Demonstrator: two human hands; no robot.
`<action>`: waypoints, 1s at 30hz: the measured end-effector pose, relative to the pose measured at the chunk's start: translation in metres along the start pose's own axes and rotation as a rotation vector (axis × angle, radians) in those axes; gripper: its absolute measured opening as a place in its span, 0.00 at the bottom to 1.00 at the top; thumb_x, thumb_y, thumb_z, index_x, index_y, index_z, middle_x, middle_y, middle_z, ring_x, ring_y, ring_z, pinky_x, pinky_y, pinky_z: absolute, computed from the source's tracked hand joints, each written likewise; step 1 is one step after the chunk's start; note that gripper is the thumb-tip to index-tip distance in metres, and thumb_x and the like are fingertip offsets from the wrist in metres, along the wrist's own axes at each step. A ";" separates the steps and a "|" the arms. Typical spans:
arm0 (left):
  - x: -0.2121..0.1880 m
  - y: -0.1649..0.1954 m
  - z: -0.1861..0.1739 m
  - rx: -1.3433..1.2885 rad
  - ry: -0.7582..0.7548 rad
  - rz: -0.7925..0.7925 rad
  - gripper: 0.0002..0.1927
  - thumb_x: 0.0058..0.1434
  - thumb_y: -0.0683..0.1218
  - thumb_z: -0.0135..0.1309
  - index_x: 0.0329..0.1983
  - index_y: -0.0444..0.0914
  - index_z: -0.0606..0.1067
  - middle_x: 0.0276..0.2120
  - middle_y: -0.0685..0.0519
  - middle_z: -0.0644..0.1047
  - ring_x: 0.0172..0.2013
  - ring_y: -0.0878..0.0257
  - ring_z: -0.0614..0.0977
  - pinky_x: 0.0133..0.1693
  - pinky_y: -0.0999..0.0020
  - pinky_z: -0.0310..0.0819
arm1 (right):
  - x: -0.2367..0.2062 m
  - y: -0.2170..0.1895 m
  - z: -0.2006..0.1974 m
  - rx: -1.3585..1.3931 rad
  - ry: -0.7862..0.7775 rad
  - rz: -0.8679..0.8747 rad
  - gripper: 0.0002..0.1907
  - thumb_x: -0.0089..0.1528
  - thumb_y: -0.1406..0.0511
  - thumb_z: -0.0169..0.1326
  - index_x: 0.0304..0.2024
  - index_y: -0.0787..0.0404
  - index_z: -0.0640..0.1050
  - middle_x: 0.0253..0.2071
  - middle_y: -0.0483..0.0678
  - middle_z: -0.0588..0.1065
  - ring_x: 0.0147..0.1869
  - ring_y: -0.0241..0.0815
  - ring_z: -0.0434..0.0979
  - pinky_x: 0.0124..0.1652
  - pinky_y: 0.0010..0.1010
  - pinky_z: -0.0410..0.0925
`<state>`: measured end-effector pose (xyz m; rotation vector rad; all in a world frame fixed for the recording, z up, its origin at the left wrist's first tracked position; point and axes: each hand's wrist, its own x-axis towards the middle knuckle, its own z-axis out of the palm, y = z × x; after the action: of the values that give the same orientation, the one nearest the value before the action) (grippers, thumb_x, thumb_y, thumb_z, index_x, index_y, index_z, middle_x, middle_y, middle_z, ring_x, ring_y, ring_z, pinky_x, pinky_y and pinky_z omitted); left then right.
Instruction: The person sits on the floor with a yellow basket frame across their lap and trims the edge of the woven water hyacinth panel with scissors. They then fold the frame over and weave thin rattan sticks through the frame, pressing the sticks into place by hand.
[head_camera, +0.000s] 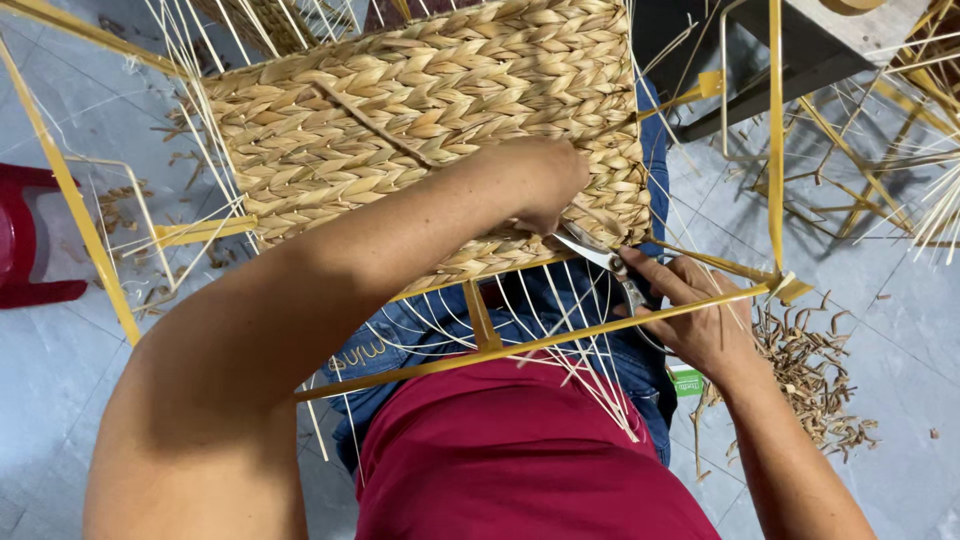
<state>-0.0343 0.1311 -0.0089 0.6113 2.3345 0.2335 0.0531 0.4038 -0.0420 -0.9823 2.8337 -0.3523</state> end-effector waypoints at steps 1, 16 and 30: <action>0.002 0.001 0.002 0.041 -0.009 -0.010 0.20 0.49 0.44 0.70 0.44 0.34 0.81 0.42 0.45 0.81 0.41 0.53 0.84 0.43 0.58 0.82 | 0.000 0.001 -0.001 0.003 -0.017 0.006 0.37 0.52 0.50 0.65 0.65 0.38 0.72 0.31 0.46 0.73 0.32 0.50 0.75 0.31 0.43 0.67; -0.006 -0.014 -0.012 -0.010 -0.045 -0.062 0.17 0.47 0.42 0.70 0.40 0.33 0.83 0.40 0.43 0.83 0.39 0.52 0.86 0.40 0.56 0.82 | 0.017 -0.002 -0.006 0.140 0.013 -0.170 0.35 0.55 0.53 0.64 0.65 0.46 0.73 0.31 0.44 0.72 0.37 0.46 0.75 0.38 0.42 0.69; -0.001 -0.006 -0.014 0.019 -0.043 -0.062 0.18 0.47 0.43 0.72 0.41 0.33 0.82 0.42 0.45 0.82 0.40 0.54 0.85 0.39 0.59 0.82 | 0.011 0.002 0.003 0.134 -0.005 -0.147 0.35 0.55 0.55 0.63 0.66 0.45 0.73 0.31 0.43 0.73 0.37 0.46 0.75 0.39 0.41 0.69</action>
<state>-0.0449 0.1258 -0.0002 0.5472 2.3128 0.1686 0.0438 0.3984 -0.0456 -1.1635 2.6991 -0.5468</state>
